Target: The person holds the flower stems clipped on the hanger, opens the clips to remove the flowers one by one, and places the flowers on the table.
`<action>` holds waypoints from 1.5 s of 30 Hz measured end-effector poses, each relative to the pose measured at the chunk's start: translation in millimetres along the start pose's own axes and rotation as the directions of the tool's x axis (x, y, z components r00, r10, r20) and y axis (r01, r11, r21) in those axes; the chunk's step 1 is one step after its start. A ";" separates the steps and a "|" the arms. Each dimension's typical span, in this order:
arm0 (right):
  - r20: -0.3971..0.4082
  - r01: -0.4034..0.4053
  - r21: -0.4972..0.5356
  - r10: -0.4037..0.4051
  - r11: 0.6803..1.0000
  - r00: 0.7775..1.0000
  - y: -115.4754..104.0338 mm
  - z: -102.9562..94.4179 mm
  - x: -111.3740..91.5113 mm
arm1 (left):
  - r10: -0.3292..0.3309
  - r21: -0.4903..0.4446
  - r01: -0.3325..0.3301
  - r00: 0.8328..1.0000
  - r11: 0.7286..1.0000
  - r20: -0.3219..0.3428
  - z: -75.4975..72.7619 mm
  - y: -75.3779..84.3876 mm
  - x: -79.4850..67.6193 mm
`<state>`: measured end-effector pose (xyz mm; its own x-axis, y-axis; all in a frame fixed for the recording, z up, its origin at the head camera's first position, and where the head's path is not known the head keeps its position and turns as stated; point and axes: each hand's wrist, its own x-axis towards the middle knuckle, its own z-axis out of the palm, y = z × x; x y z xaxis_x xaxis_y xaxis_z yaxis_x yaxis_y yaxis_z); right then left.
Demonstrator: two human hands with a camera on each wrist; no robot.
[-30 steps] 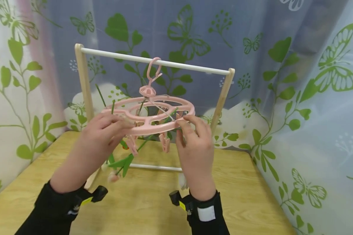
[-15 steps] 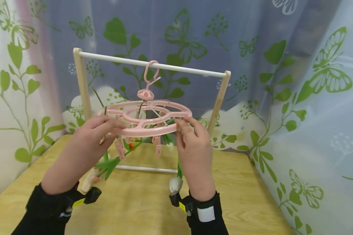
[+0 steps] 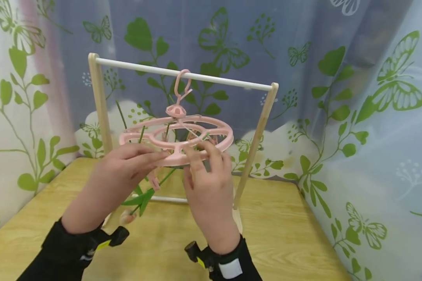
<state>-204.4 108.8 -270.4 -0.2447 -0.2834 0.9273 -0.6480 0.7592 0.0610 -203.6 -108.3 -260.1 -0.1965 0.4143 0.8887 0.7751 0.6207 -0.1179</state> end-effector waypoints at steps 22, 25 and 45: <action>-0.068 -0.059 -0.039 0.057 0.997 0.996 7.7 1.5 4.8 | -0.419 0.191 0.386 0.682 0.902 0.600 2.4 23.2 -8.5; -0.061 -0.072 -0.039 0.070 0.997 0.996 8.8 1.8 1.5 | -0.422 0.182 0.399 0.675 0.899 0.605 23.7 15.3 -14.0; -0.012 -0.125 -0.032 0.125 0.992 0.992 20.9 8.6 -5.7 | -0.437 0.190 0.430 0.601 0.883 0.670 7.2 23.7 -17.3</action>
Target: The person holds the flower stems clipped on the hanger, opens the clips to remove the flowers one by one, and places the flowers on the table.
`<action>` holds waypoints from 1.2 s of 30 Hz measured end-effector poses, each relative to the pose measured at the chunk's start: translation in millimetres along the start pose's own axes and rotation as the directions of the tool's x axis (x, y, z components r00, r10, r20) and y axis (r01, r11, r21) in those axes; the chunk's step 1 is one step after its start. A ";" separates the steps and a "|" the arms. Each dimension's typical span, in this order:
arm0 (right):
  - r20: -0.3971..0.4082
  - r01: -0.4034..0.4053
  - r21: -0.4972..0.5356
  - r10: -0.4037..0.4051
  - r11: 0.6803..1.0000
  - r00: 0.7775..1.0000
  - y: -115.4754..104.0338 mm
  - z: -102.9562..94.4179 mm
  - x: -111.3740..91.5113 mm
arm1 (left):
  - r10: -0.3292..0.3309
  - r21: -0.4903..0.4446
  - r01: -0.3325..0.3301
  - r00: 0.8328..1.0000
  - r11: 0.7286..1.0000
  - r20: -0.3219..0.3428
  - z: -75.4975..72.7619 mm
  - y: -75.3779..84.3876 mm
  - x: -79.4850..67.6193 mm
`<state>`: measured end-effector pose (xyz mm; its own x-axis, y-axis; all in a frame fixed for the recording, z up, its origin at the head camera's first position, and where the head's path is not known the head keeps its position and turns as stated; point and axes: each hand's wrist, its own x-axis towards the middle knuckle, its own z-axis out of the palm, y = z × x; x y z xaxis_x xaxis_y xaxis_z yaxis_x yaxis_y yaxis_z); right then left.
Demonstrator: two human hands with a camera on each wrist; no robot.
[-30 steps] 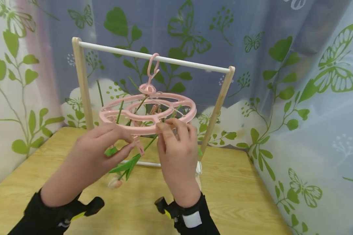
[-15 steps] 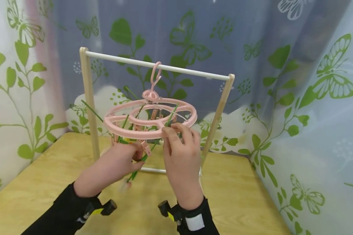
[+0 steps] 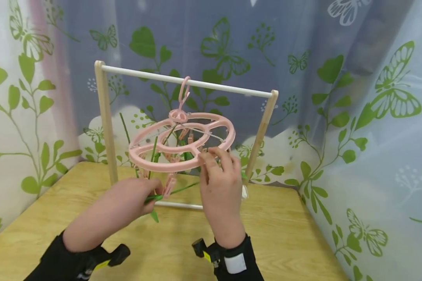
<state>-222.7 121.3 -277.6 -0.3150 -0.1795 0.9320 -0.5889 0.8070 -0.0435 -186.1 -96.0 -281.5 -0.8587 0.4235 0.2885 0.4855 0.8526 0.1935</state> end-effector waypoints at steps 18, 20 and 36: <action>0.657 -0.277 0.093 0.150 0.956 0.739 -12.5 -12.9 -4.3 | 0.089 0.084 -0.085 0.995 0.993 -0.054 -12.8 -3.4 -7.4; 0.730 -0.305 0.156 0.098 0.939 0.676 -12.4 -14.0 -4.3 | 0.103 0.063 -0.099 0.992 0.993 -0.066 -12.3 -3.3 -7.5; 0.672 -0.306 0.284 0.039 0.908 0.740 -13.3 -14.1 -6.0 | 0.119 0.012 -0.119 0.990 0.993 -0.074 -6.1 1.2 -3.9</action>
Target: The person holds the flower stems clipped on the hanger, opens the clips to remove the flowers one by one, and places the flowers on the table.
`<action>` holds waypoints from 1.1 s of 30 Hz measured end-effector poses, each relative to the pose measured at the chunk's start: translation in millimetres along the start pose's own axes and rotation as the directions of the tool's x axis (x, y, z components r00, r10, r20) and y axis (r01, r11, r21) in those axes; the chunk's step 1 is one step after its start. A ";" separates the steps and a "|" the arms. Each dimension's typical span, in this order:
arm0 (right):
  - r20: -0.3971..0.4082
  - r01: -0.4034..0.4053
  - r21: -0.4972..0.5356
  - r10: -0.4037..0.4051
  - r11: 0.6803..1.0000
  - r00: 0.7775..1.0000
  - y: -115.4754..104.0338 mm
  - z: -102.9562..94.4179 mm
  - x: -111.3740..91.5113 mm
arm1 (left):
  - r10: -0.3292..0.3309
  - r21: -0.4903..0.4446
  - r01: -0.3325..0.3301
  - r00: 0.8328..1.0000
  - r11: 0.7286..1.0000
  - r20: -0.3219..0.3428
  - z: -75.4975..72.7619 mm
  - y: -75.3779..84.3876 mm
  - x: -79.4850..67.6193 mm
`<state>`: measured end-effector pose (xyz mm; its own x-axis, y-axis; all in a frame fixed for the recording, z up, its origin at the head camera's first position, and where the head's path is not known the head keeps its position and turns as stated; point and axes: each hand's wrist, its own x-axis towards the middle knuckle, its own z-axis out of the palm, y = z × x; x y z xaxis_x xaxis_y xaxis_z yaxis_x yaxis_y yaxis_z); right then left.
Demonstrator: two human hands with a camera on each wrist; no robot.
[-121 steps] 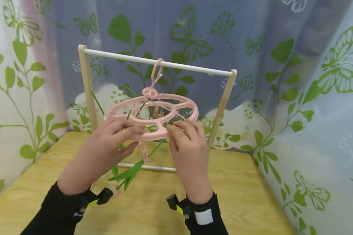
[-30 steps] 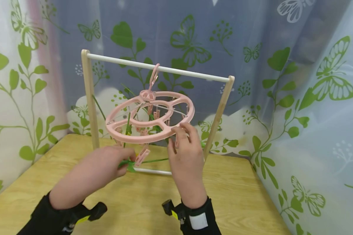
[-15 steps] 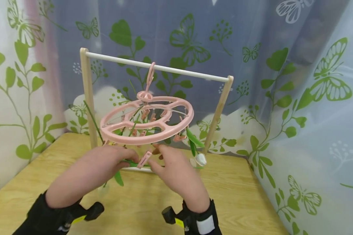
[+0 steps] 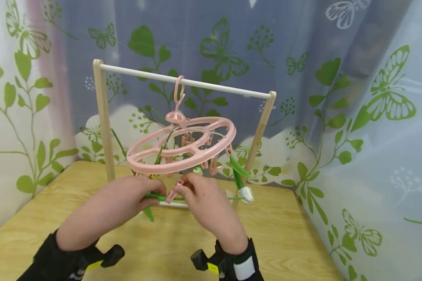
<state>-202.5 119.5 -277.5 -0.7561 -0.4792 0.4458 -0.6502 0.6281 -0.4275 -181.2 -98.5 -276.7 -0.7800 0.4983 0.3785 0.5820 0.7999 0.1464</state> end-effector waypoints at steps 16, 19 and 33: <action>-0.074 -0.002 -0.021 0.000 1.000 0.997 -1.5 -4.9 0.0 | 0.037 0.073 -0.037 0.999 0.997 0.012 -4.2 -0.6 2.7; -0.051 -0.026 0.012 0.026 1.000 0.998 -1.7 -4.9 1.7 | 0.017 0.066 -0.019 0.999 0.998 0.032 -5.2 -0.8 3.0; -0.042 -0.257 -0.266 0.256 0.929 0.966 -1.8 -18.6 -10.0 | 0.008 0.011 -0.008 1.000 1.000 0.004 -6.4 -7.7 -6.1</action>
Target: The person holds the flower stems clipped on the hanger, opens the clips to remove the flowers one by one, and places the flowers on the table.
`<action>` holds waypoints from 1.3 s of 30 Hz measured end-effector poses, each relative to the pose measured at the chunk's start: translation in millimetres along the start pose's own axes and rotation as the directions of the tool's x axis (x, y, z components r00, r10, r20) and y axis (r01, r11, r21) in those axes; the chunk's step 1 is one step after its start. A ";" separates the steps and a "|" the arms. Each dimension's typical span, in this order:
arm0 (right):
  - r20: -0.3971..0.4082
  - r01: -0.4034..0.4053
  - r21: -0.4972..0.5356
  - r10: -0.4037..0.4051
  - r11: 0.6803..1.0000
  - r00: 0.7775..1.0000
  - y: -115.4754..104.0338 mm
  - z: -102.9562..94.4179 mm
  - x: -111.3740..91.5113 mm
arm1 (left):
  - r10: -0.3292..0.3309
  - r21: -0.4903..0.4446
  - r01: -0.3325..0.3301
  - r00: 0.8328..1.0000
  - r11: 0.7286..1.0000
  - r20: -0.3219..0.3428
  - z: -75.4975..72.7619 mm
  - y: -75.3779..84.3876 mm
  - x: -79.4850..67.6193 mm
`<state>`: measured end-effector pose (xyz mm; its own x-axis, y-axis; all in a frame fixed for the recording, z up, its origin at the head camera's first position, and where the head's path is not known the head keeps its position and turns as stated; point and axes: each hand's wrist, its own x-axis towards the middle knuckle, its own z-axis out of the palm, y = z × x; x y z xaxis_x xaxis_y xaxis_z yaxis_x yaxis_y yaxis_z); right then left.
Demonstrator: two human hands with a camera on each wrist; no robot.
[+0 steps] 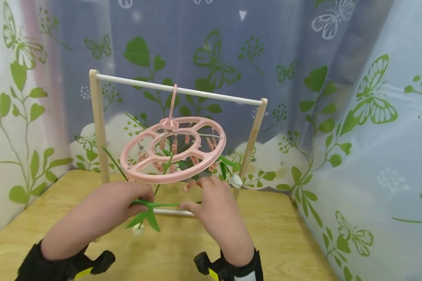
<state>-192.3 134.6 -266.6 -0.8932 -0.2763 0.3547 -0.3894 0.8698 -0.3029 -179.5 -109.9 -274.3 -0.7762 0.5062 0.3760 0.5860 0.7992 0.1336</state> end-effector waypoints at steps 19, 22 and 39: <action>0.085 0.075 -0.128 -0.064 0.989 0.994 -1.2 2.7 -3.0 | -0.003 0.070 0.003 1.000 0.998 0.005 -3.0 -3.6 -1.5; 0.073 0.095 -0.125 -0.087 0.988 0.994 -0.7 5.2 -2.2 | 0.018 0.080 -0.020 1.000 0.997 0.023 -1.7 -5.4 -1.4; 0.133 0.113 -0.189 -0.088 0.975 0.987 3.3 24.0 10.2 | -0.025 0.094 0.017 0.996 0.995 0.086 8.8 -14.4 5.8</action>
<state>-208.1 124.8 -285.2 -0.8773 -0.4038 0.2593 -0.4378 0.8947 -0.0883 -194.5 -115.6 -282.1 -0.8075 0.5122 0.2924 0.5485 0.8345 0.0528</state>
